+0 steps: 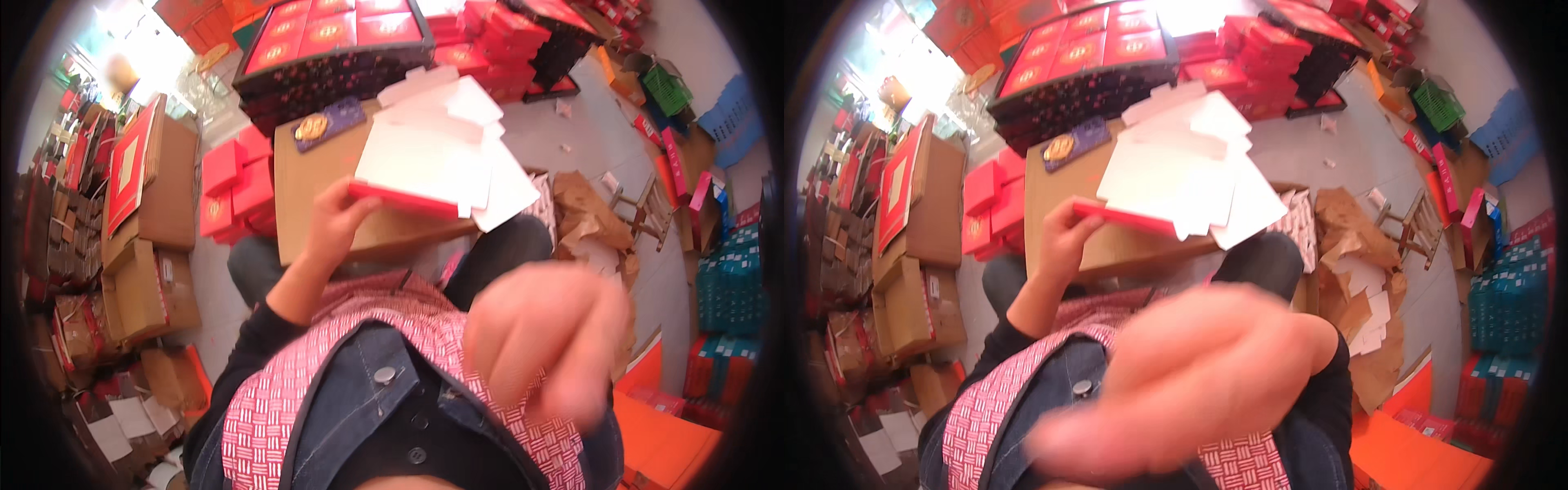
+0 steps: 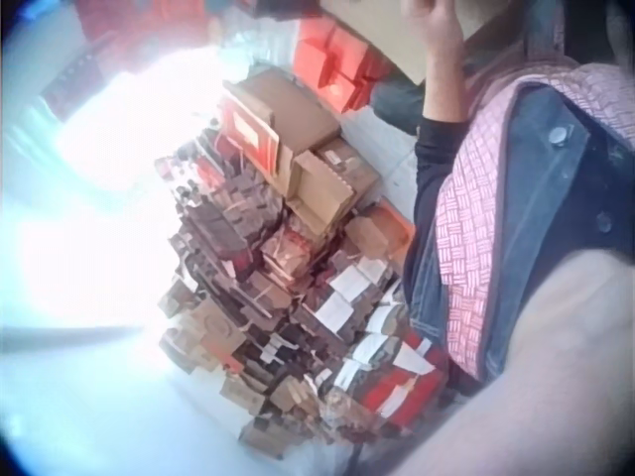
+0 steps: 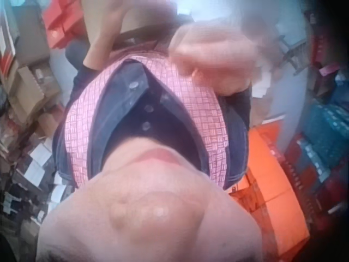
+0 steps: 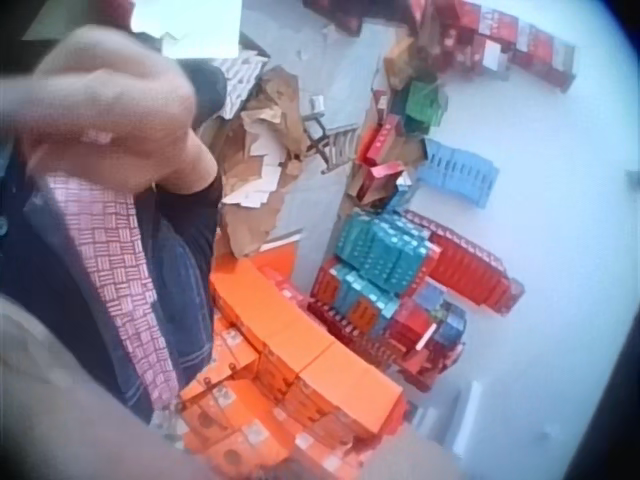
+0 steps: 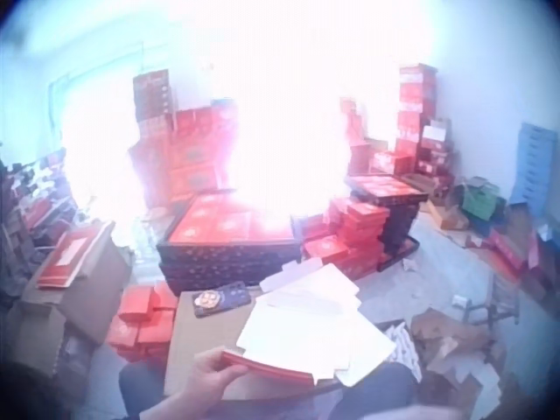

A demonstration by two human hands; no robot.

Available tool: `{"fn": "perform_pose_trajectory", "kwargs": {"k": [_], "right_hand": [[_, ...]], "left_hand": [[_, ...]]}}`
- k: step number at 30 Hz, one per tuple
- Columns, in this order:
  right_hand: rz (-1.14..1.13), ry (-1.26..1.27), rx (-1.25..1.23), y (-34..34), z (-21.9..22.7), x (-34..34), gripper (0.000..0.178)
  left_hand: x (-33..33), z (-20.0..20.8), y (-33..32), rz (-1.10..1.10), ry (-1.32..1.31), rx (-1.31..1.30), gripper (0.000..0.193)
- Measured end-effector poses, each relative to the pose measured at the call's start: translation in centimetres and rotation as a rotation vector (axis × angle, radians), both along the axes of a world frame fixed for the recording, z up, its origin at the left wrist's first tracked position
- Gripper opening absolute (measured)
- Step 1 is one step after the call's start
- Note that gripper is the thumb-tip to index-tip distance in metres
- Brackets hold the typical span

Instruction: The person assembles small red boxes by folding red paper around white cardboard inserts. They repeatedly pick up a red sheet, wrap it around a white insert, fold the edges, and place the finished box into a stack.

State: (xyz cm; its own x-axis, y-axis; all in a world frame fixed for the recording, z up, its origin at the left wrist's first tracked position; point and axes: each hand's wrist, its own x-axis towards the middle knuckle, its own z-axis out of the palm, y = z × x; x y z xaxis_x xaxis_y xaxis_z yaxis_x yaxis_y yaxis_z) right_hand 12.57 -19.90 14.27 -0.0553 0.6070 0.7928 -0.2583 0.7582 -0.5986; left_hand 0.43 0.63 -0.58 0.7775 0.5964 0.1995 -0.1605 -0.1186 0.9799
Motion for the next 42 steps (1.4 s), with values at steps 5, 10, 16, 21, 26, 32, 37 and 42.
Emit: {"fn": "perform_pose_trajectory", "kwargs": {"k": [5,10,16,21,26,32,37,42], "right_hand": [[-0.298,-0.053,-0.081,1.7,1.8,1.2,0.016],[-0.691,-0.576,-0.726,2.2,-5.8,3.5,0.04],[-0.796,-0.521,-0.565,3.5,-9.2,2.4,0.008],[-0.827,-0.504,-0.47,3.8,-10.2,2.0,0.009],[-0.783,-0.493,-0.366,4.9,-11.0,1.8,0.009],[-0.652,-0.143,-0.539,4.6,-11.3,3.5,0.008],[-0.78,0.163,-0.598,4.1,-9.9,5.8,0.011],[-0.897,-0.475,-0.167,4.7,-5.6,3.1,0.023]], "left_hand": [[-0.7,-0.3,-0.1,-0.016,-0.003,-0.044,0.011],[-2.3,-0.7,1.4,-0.008,-0.09,-0.076,0.011],[-3.1,-2.4,1.9,-0.093,-0.251,-0.204,0.009],[-3.3,-1.9,1.6,-0.097,-0.265,-0.229,0.008],[-3.7,-2.8,2.6,-0.181,-0.367,-0.182,0.021],[-4.2,-1.9,4.2,-0.318,-0.389,-0.177,0.054],[-3.4,0.2,5.4,-0.223,-0.279,0.01,0.073],[-1.1,5.9,5.0,-0.432,-0.247,0.279,0.036]]}}
